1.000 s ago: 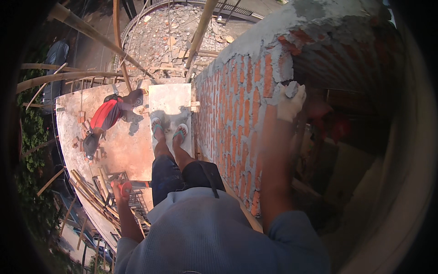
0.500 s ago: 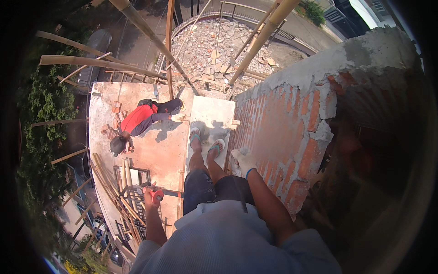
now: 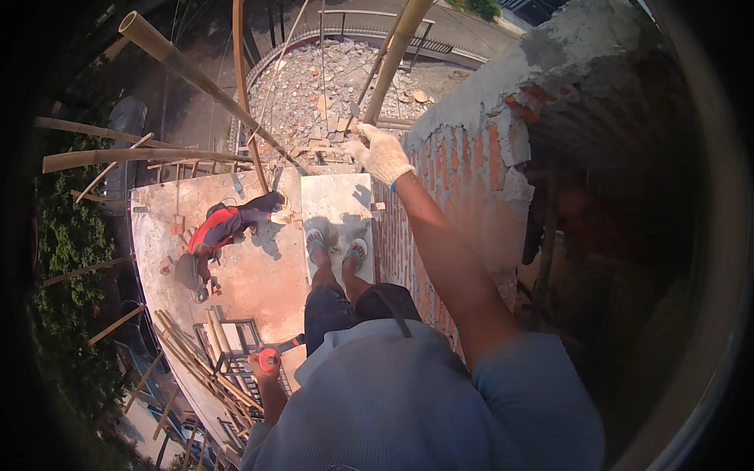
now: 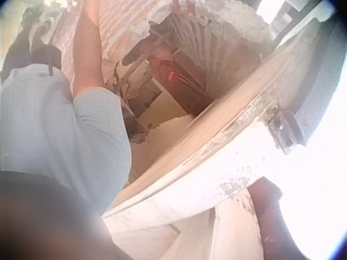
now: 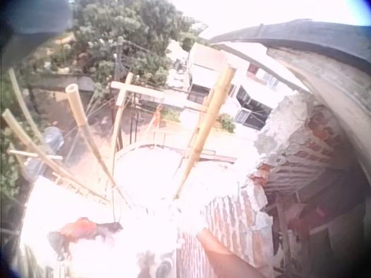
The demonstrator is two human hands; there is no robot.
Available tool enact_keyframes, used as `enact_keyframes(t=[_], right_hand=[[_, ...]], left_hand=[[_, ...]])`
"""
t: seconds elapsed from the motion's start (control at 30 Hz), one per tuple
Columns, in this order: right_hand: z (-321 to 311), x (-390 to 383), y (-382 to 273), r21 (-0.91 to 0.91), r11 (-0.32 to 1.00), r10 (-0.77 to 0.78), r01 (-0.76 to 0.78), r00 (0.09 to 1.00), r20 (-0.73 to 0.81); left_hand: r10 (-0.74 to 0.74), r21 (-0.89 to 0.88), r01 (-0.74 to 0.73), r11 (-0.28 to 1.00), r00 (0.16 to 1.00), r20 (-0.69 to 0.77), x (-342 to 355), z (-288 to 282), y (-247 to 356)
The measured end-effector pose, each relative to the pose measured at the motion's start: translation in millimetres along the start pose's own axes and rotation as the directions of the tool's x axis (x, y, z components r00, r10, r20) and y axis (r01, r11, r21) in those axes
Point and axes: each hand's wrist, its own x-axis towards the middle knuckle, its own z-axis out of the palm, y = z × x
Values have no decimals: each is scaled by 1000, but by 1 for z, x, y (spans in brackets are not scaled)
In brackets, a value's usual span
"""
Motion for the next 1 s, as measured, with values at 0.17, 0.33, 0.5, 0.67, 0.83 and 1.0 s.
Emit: enact_keyframes(t=[0.17,0.33,0.5,0.67,0.83,1.0], right_hand=[[6,-143,-15,-170,962,273,-215,821,502],[-75,-226,4,-26,818,563,-574,810,-164],[-157,-260,33,-302,421,775,-855,512,-371],[-171,-260,80,-363,276,892,-890,378,-249],[-164,-266,100,-197,351,850,-915,400,-342],[-162,-271,93,-95,437,825,-895,440,-353]], left_hand=[[73,418,-173,892,967,244,66,14,14],[-98,286,27,958,967,236,83,73,44],[-79,442,-21,897,975,207,70,141,83],[-111,762,-81,643,974,197,51,178,104],[-75,922,-143,359,981,182,25,190,94],[-227,961,-85,261,963,147,44,169,77]])
